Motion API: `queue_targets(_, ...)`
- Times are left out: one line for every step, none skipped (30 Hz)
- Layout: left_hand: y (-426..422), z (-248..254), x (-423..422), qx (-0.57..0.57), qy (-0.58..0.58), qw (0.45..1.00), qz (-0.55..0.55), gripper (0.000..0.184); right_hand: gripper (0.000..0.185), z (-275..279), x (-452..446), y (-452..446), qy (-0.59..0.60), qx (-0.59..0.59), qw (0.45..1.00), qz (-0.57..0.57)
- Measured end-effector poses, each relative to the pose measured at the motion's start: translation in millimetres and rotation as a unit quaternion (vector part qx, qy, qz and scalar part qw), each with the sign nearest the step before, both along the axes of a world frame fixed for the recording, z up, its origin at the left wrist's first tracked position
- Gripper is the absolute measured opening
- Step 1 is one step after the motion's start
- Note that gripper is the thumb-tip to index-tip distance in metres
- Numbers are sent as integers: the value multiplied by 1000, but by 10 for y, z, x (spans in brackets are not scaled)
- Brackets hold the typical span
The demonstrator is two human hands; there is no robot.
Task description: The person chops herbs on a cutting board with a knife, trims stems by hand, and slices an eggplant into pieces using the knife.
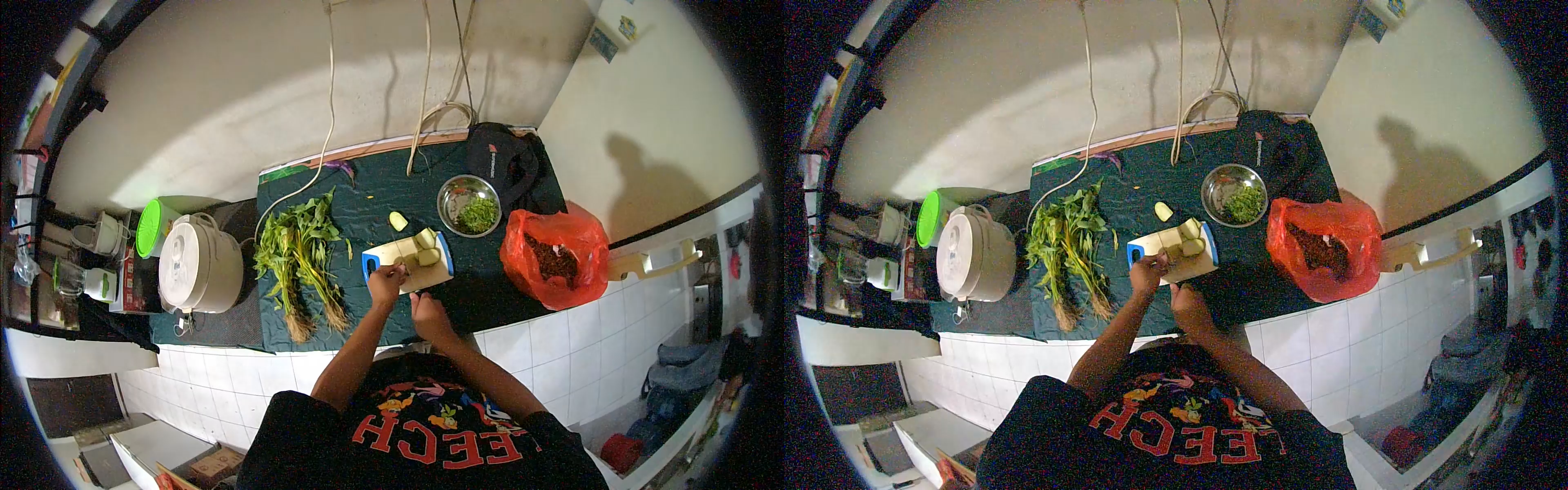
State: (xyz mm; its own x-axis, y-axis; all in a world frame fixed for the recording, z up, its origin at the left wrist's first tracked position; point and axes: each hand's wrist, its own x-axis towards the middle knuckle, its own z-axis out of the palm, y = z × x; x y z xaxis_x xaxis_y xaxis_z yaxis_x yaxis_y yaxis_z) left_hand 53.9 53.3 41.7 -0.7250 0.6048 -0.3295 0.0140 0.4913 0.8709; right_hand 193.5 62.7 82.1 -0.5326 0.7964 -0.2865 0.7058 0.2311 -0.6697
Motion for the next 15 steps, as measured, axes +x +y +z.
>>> queue_targets(-14,21,0,-2,57,998,-13,28,44,-48,2,-29,13,52,999,11)
queue_targets(-31,38,5,-4,113,993,-26,28,44,-97,11,-57,26,103,994,22)
queue_targets(-34,46,19,-5,112,993,-26,28,44,-75,15,-70,25,101,994,22)
queue_targets(-21,52,39,16,90,996,-10,28,43,-52,25,-78,22,96,995,17)
queue_targets(-8,57,53,39,68,997,5,29,43,-31,30,-82,18,92,996,10)
queue_targets(-7,15,50,38,67,997,5,29,43,-22,31,-85,17,92,996,10)
queue_targets(-6,-27,41,30,72,997,-3,29,42,-13,30,-89,4,59,998,-7)
queue_targets(-11,-67,33,21,77,997,-12,29,42,-3,31,-94,-9,27,999,-24)
queue_targets(-12,-59,28,21,77,997,-12,29,42,-47,35,-100,-9,26,999,-24)
queue_targets(-13,-50,21,27,105,994,-24,29,42,-93,33,-103,1,34,999,-27)
queue_targets(-19,-39,13,33,135,990,-36,28,41,-137,29,-108,11,43,999,-30)
queue_targets(-34,-116,-5,33,135,990,-35,28,41,-148,17,-99,12,43,999,-30)
queue_targets(-47,-226,-32,32,168,984,-52,27,40,-155,-3,-78,9,45,998,-30)
queue_targets(-56,-330,-62,33,202,977,-69,25,39,-159,-32,-54,7,49,998,-30)
queue_targets(-52,-276,-56,34,204,976,-70,25,39,-237,-60,-33,10,50,998,-32)
